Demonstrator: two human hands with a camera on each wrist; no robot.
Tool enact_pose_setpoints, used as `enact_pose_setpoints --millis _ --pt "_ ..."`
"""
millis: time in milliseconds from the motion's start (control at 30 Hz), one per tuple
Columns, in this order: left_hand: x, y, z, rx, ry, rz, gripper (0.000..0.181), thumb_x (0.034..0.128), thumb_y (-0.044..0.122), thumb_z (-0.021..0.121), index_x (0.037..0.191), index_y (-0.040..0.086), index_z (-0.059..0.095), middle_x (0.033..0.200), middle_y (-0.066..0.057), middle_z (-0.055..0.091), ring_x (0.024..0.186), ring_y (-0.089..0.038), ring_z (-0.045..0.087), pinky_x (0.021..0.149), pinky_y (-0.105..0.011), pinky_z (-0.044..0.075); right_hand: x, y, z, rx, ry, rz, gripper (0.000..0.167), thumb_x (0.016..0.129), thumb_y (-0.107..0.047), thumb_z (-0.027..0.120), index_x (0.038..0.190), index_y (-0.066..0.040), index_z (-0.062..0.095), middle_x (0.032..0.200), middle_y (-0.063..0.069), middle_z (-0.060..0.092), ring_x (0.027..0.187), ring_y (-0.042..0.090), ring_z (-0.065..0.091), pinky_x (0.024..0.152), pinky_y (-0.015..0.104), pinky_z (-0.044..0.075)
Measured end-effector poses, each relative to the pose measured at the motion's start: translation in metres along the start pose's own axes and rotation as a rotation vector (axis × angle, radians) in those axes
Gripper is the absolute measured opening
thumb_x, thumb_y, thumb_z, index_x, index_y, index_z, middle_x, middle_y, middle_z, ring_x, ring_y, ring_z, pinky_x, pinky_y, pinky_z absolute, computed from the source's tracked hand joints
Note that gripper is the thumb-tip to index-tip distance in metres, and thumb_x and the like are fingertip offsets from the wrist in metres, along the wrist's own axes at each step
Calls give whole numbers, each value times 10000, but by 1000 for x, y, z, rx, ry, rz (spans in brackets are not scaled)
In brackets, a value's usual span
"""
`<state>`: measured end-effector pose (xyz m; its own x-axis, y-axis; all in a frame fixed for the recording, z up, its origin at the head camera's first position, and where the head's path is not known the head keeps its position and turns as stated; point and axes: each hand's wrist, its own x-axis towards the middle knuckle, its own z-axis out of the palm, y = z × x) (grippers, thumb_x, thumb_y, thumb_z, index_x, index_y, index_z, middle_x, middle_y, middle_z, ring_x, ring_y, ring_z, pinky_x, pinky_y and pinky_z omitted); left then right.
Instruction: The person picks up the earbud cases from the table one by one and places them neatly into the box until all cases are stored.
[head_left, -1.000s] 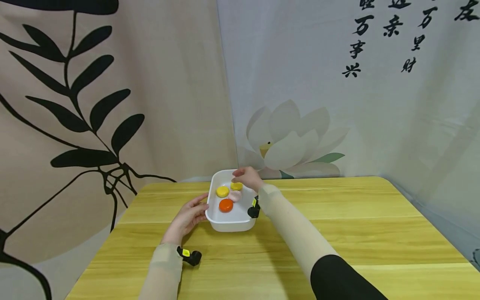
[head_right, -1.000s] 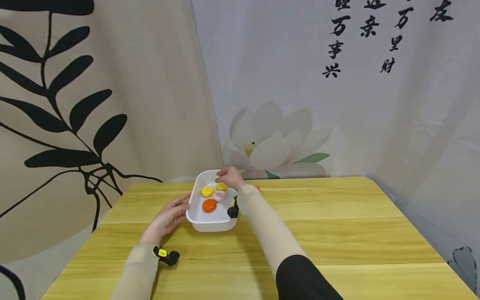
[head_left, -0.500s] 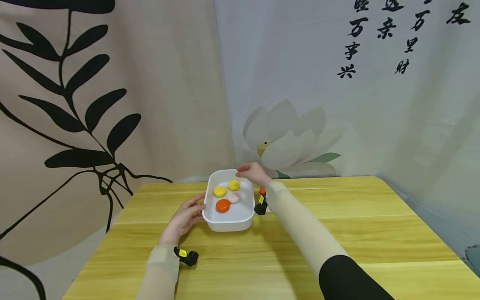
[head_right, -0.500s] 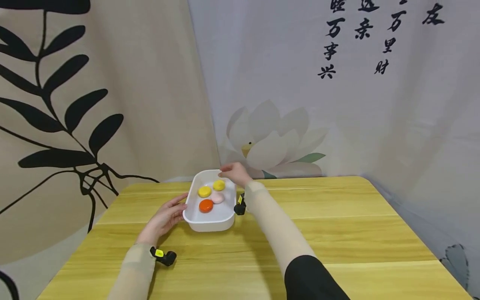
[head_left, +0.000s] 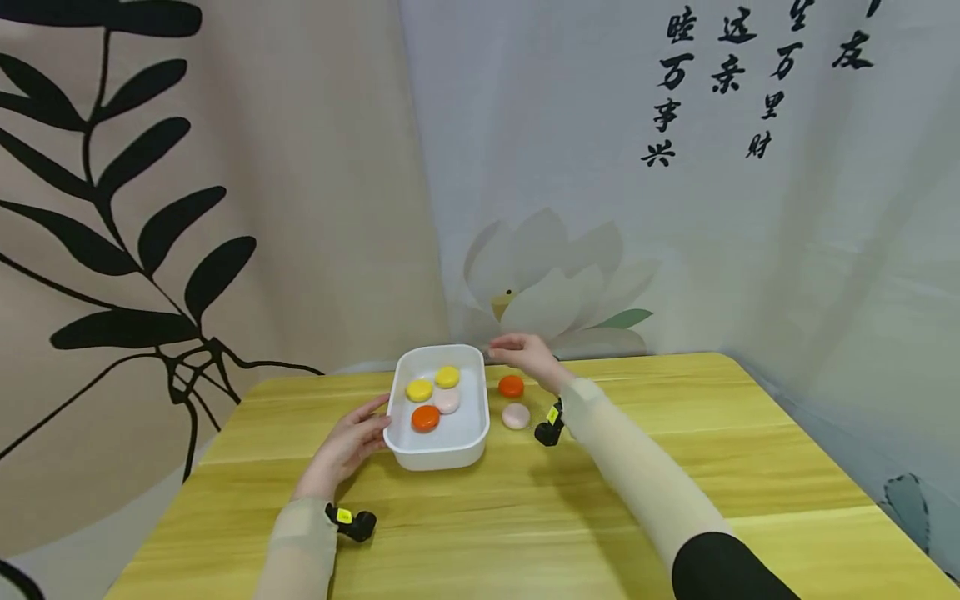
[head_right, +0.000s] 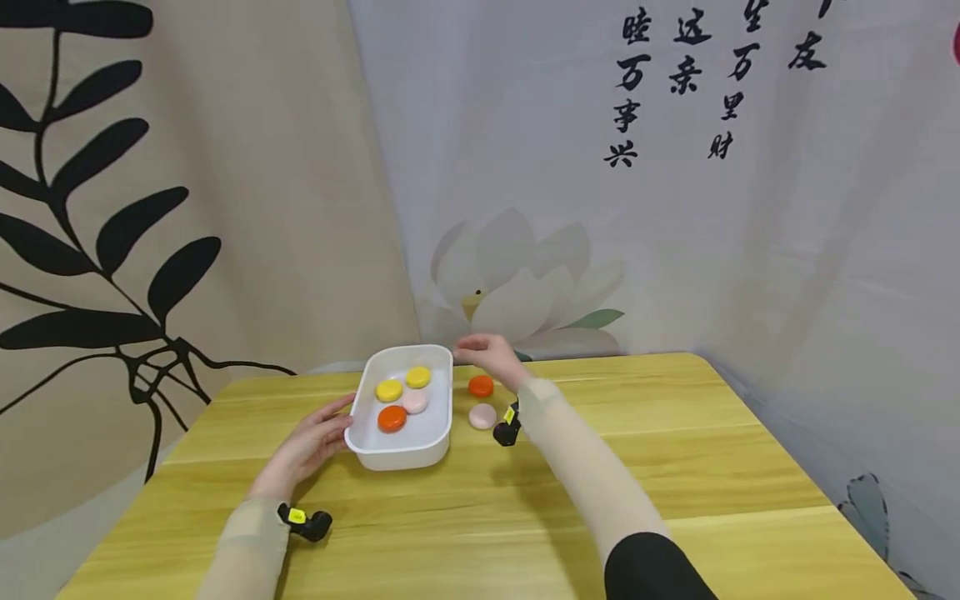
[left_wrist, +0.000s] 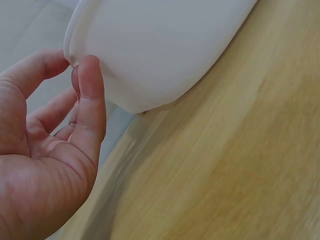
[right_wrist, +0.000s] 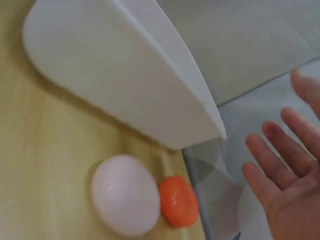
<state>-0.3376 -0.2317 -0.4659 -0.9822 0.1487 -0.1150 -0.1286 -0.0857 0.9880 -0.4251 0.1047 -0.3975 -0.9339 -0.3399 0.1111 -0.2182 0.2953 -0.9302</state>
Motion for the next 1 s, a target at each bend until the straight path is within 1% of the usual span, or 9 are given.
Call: enact_pose_setpoints --millis 133,200,333,467,533,633,700,867,1000 --pt "-1 0 -4 8 -6 2 610 970 107 592 1512 60 317 1149 -165 611 783 -150 619 722 -242 541 -11 13 -1 83 -4 -2 406 934 -234 661 1267 -9 607 1269 147 609 1144 273 575 1013 457 428" --pt "-1 0 -5 6 -15 2 620 969 111 596 1516 60 307 1140 -154 620 773 -141 619 721 -238 541 -17 21 -2 90 -6 4 400 929 -248 668 1261 -32 616 1260 132 616 1136 255 577 1018 455 421" --pt "0 1 -3 4 -10 -5 615 970 100 590 1516 63 310 1140 -158 623 770 -142 619 719 -243 543 -29 36 -4 84 -22 9 435 919 -251 681 1281 -22 602 1254 114 624 1137 252 577 1012 420 423" --pt "3 2 1 10 9 -11 582 977 90 574 1508 74 336 1171 -187 605 794 -163 620 730 -254 544 -38 51 -6 142 -34 0 459 922 -171 673 1312 42 556 1295 188 586 1153 300 569 1030 429 402" --pt "4 2 2 18 3 -10 582 982 93 566 1512 74 327 1186 -196 594 803 -165 618 735 -253 543 -40 58 -7 165 -33 1 453 917 -133 673 1313 52 553 1297 203 581 1156 296 569 1040 434 391" --pt "5 2 3 16 1 -7 582 978 83 569 1509 66 331 1168 -190 598 788 -163 618 723 -254 544 -42 68 -7 162 -27 8 446 906 -128 687 1307 30 571 1288 174 596 1162 245 565 1040 423 387" --pt "5 2 3 19 0 -1 587 976 80 571 1510 65 329 1131 -165 602 765 -150 613 710 -248 542 -43 74 -6 162 -34 11 449 899 -133 696 1304 24 578 1285 163 602 1171 241 559 1043 408 381" --pt "2 2 2 27 12 17 595 964 73 587 1505 59 338 1075 -124 586 740 -142 598 693 -246 540 -48 84 0 201 -68 1 491 890 -101 701 1320 70 539 1322 216 558 1223 320 522 1066 408 362" --pt "-1 2 2 31 28 15 585 967 57 574 1503 55 340 1101 -152 560 754 -158 593 698 -256 540 -53 84 6 166 -55 18 533 872 -120 727 1335 58 531 1334 213 548 1225 324 521 1057 426 377"
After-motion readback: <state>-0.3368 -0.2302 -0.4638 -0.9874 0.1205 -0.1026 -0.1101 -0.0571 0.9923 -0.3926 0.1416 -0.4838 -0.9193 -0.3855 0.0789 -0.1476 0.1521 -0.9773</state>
